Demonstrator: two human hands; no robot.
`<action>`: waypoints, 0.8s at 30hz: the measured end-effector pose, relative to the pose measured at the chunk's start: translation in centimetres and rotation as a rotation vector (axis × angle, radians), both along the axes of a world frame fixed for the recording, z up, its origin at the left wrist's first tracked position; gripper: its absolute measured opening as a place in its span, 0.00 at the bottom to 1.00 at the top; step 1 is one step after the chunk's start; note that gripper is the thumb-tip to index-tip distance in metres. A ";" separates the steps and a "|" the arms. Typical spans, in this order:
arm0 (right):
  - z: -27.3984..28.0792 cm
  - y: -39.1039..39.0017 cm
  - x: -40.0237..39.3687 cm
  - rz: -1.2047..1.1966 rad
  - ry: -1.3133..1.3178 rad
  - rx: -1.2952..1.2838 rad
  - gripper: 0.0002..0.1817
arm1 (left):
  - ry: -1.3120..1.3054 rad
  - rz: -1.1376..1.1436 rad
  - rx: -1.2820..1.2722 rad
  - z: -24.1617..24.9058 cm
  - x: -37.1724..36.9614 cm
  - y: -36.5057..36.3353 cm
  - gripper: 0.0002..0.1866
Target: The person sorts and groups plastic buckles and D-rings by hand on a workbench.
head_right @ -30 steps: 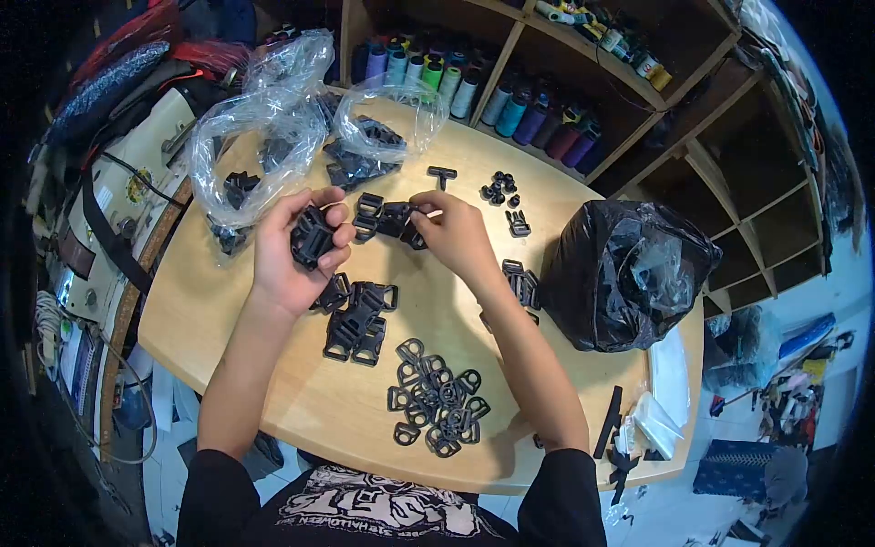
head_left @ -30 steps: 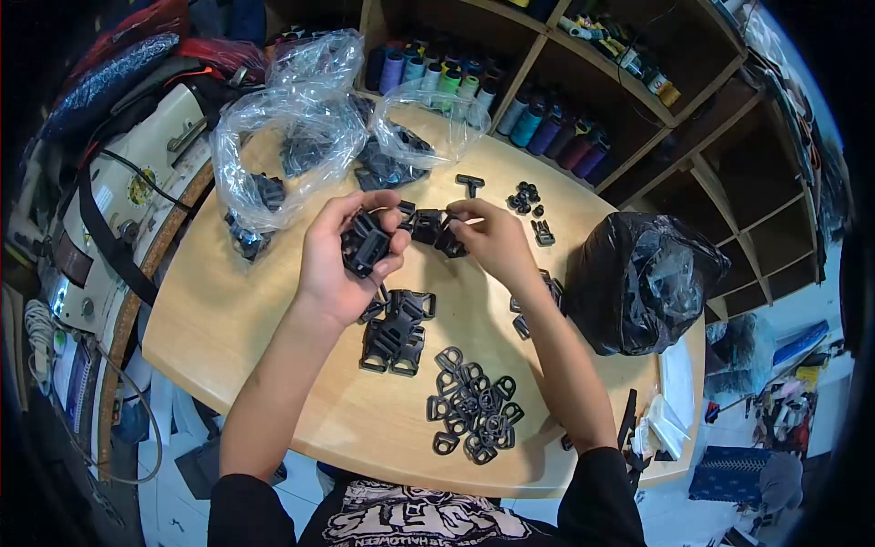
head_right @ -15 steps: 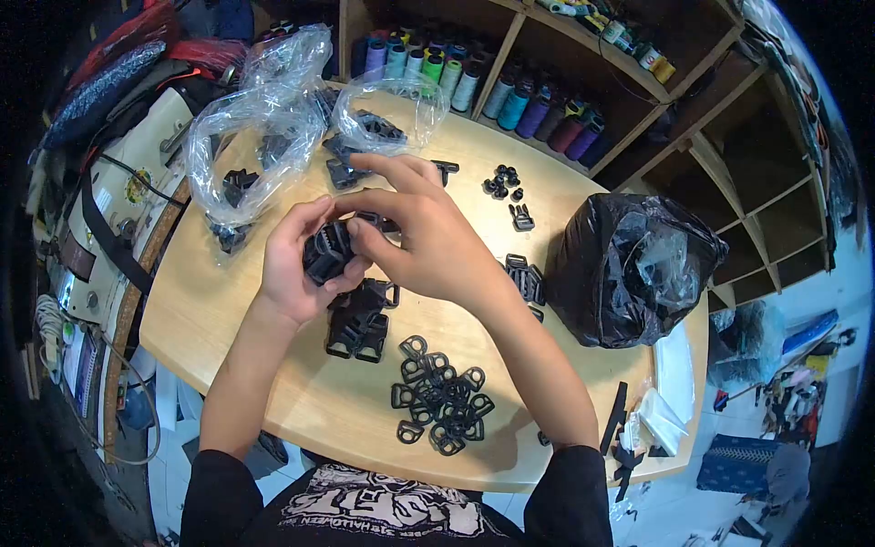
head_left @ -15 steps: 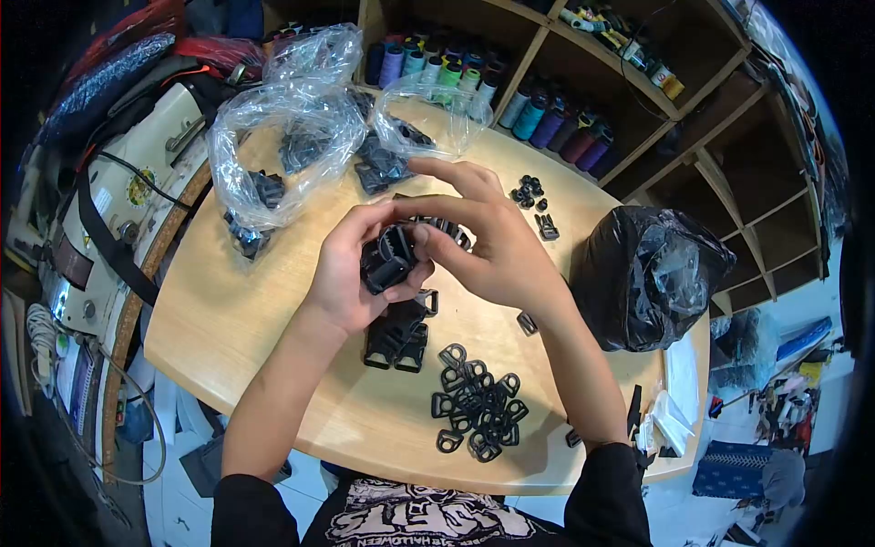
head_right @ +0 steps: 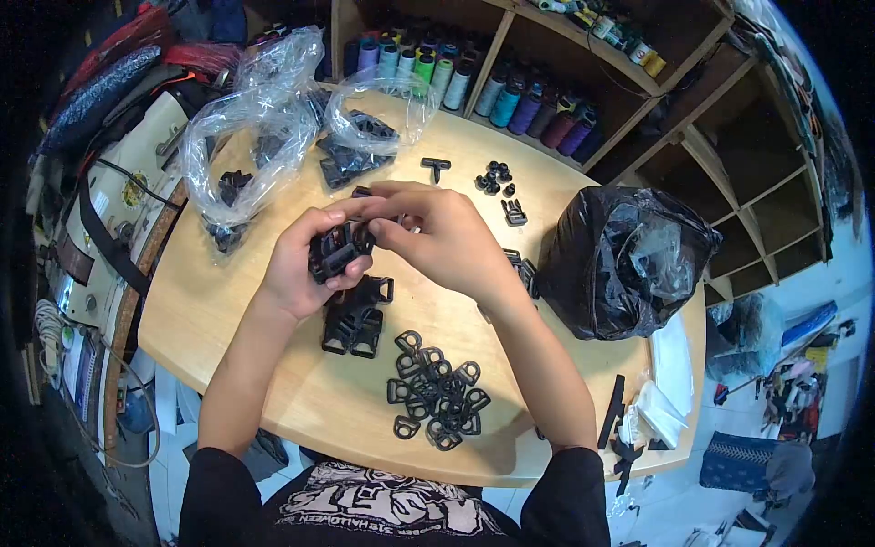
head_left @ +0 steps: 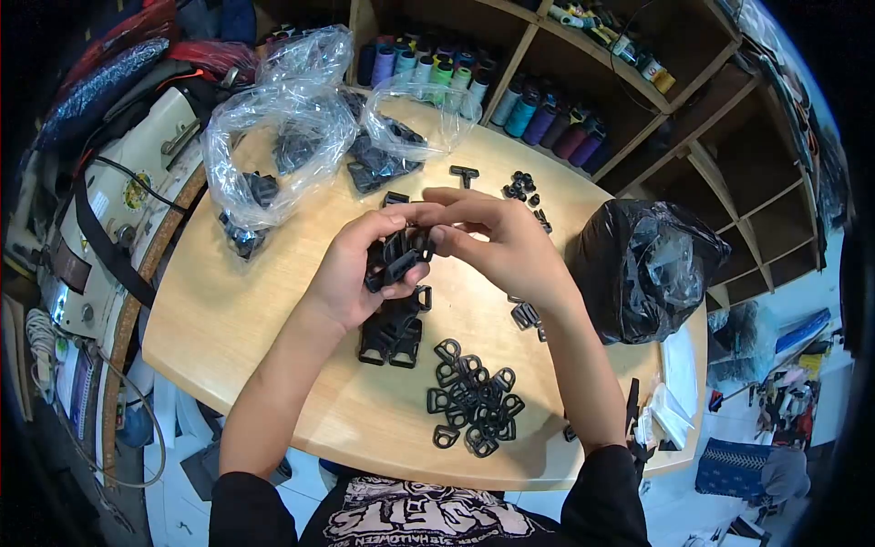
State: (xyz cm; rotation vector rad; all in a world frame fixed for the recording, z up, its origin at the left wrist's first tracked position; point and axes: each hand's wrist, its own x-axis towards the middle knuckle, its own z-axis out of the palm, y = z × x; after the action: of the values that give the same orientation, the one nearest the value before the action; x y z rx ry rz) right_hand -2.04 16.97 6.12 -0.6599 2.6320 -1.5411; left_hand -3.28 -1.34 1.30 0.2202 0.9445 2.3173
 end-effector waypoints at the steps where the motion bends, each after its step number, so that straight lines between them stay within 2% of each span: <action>1: -0.5 0.3 0.1 -0.076 -0.056 -0.017 0.13 | -0.001 -0.002 0.001 -0.1 0.0 0.1 0.23; 3: -0.8 0.4 0.8 -0.222 -0.095 0.033 0.12 | 0.061 0.027 -0.035 -0.6 0.1 0.3 0.24; 7: -1.3 1.2 1.4 -0.271 -0.208 0.011 0.13 | 0.151 0.015 -0.146 -0.2 0.7 0.7 0.25; 9: -0.9 1.4 1.9 -0.328 -0.337 -0.161 0.13 | 0.098 0.068 -0.140 0.1 0.9 1.0 0.25; 14: -1.2 3.9 3.8 -0.437 -0.409 -0.237 0.11 | 0.081 0.078 -0.132 -0.3 0.2 0.7 0.23; 16: -0.7 4.4 5.2 -0.405 -0.473 -0.457 0.11 | 0.057 0.104 -0.120 -0.6 0.1 0.7 0.23; 17: -1.0 5.4 5.9 -0.317 -0.494 -0.490 0.09 | 0.022 0.119 -0.110 -0.8 0.1 0.7 0.21; 18: -1.0 6.1 6.8 -0.332 -0.506 -0.491 0.09 | -0.010 0.150 -0.135 -0.7 0.1 0.9 0.20; 21: -2.0 7.2 10.1 -0.173 -0.515 -0.313 0.06 | -0.067 0.173 -0.087 -0.8 0.1 0.9 0.16; 24: -2.7 6.9 13.0 -0.213 -0.549 -0.016 0.07 | -0.083 0.168 -0.061 -0.6 0.2 1.1 0.16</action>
State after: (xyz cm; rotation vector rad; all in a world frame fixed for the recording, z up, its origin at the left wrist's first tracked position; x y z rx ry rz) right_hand 10.98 23.82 3.42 0.0555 2.3184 -1.5149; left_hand -3.06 -0.27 0.66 0.0199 1.0243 2.4248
